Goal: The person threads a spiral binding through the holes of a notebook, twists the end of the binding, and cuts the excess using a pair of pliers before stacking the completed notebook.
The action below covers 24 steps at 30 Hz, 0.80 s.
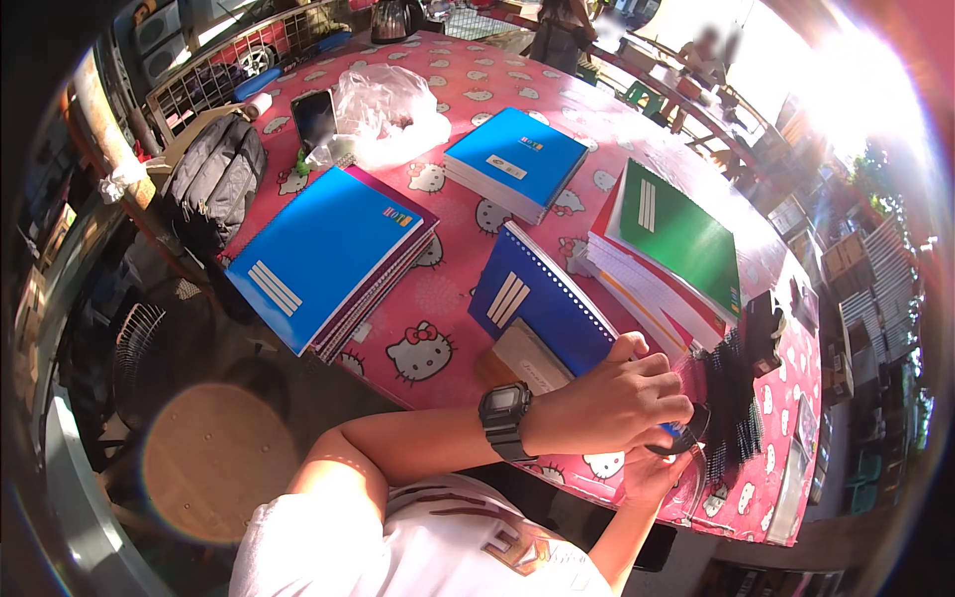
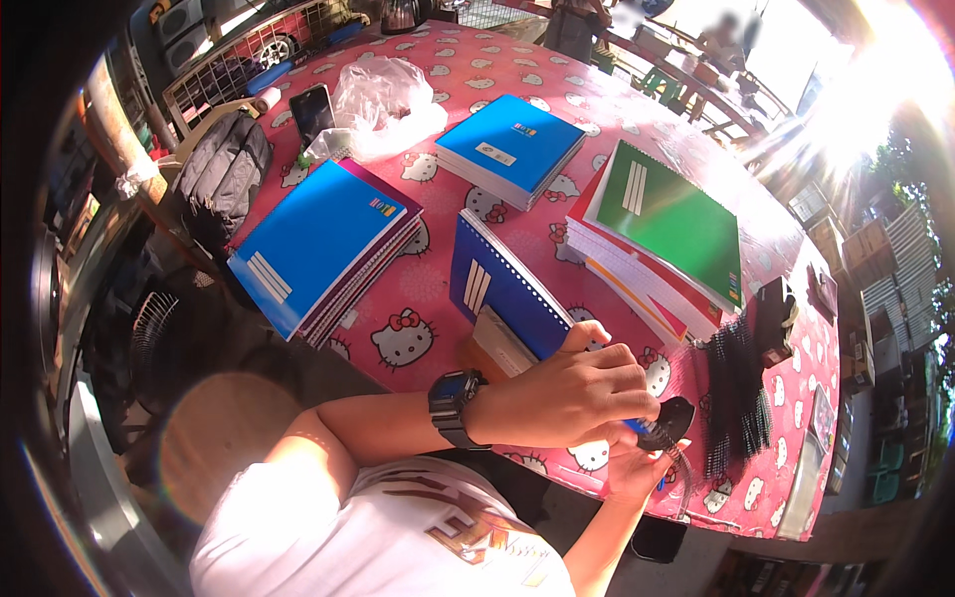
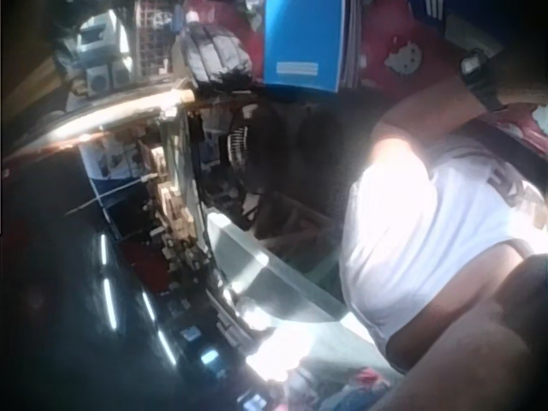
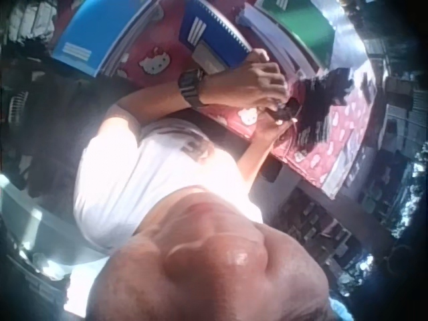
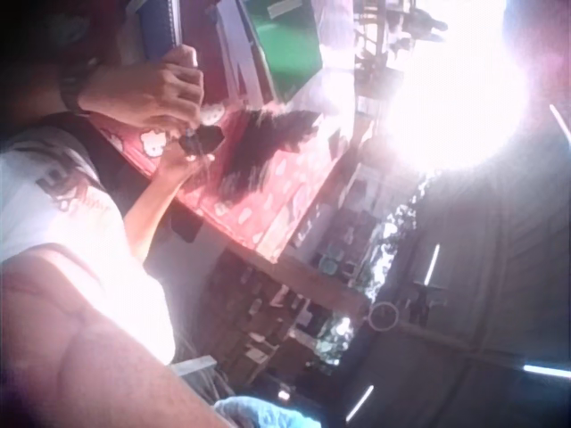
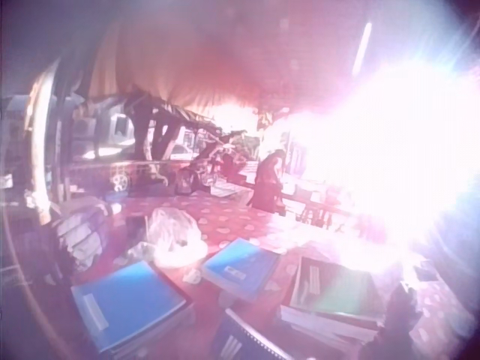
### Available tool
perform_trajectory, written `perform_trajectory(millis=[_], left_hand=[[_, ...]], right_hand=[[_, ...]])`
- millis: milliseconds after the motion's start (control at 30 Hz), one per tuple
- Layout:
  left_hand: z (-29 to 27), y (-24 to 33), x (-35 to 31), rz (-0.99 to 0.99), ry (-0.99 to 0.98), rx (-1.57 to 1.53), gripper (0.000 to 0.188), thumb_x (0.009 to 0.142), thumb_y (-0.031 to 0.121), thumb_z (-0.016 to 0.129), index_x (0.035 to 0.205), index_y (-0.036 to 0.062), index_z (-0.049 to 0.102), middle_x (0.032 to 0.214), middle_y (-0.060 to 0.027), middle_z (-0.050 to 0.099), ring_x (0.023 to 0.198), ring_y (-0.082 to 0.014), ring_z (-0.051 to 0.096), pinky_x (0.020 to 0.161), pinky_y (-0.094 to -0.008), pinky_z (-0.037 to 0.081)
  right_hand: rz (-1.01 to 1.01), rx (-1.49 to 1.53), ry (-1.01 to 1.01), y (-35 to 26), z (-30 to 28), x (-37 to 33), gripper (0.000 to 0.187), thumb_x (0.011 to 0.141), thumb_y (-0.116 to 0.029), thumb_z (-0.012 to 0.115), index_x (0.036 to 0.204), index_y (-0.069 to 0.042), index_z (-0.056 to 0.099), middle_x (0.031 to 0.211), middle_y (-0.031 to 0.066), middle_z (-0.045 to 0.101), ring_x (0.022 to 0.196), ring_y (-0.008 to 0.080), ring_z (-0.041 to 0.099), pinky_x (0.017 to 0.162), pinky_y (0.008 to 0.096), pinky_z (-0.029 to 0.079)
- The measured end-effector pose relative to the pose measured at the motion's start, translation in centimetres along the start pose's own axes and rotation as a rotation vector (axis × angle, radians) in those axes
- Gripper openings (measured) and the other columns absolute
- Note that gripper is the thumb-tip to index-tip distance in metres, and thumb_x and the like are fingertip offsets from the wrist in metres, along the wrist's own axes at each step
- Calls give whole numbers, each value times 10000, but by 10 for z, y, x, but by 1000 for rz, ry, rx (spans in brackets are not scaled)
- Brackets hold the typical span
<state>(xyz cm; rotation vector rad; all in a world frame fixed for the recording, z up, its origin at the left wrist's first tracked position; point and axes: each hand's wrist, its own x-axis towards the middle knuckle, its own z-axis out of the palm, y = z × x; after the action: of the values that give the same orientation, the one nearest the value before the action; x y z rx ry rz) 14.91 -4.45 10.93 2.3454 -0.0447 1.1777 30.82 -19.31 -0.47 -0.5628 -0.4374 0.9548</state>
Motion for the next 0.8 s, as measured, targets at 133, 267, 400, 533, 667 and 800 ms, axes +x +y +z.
perform_trajectory(millis=[133,267,400,533,667,800], left_hand=[[5,-5,-2,22,-17,133,225,762,299,648,923,168,562,847,31,497,891,-134,495,851,-391,263],[-39,0,-5,-70,57,272,333,764,329,655,1039,159,573,1067,-12,524,1067,-168,467,930,-414,235],[-147,-57,-88,-598,433,884,550,791,371,641,1237,106,457,1235,-132,464,1201,-295,396,965,-493,239],[-238,-83,-241,-849,1112,898,683,788,203,656,1329,-26,307,1373,-230,305,1272,-341,317,1041,-414,256],[-225,-95,-269,-998,1222,498,816,813,157,616,1398,-67,93,1454,-241,130,1354,-313,168,1097,-366,147],[-227,-104,-279,-943,1168,581,847,786,74,576,1402,-62,11,1471,-252,67,1379,-317,100,1109,-361,119]], right_hand=[[12,-107,-96,-13,14,27,656,828,-614,484,1254,-115,478,1209,67,550,1086,214,542,935,386,422],[-50,-156,-118,-15,21,41,597,851,-528,522,1268,-104,473,1218,56,549,1125,213,516,957,405,409],[-6,-142,-92,-17,16,32,558,843,-501,552,1234,-106,510,1211,60,560,1095,229,537,1005,441,344],[-2,-98,23,-4,-13,32,434,860,-486,540,1061,-109,617,1084,50,628,1052,226,556,948,417,402],[13,-172,-1,-3,0,41,411,881,-464,520,1058,-105,617,1071,50,633,1027,206,564,924,392,419],[-2,-149,-46,-5,14,40,390,886,-448,520,1058,-112,620,1076,45,631,1043,200,554,960,373,387]])
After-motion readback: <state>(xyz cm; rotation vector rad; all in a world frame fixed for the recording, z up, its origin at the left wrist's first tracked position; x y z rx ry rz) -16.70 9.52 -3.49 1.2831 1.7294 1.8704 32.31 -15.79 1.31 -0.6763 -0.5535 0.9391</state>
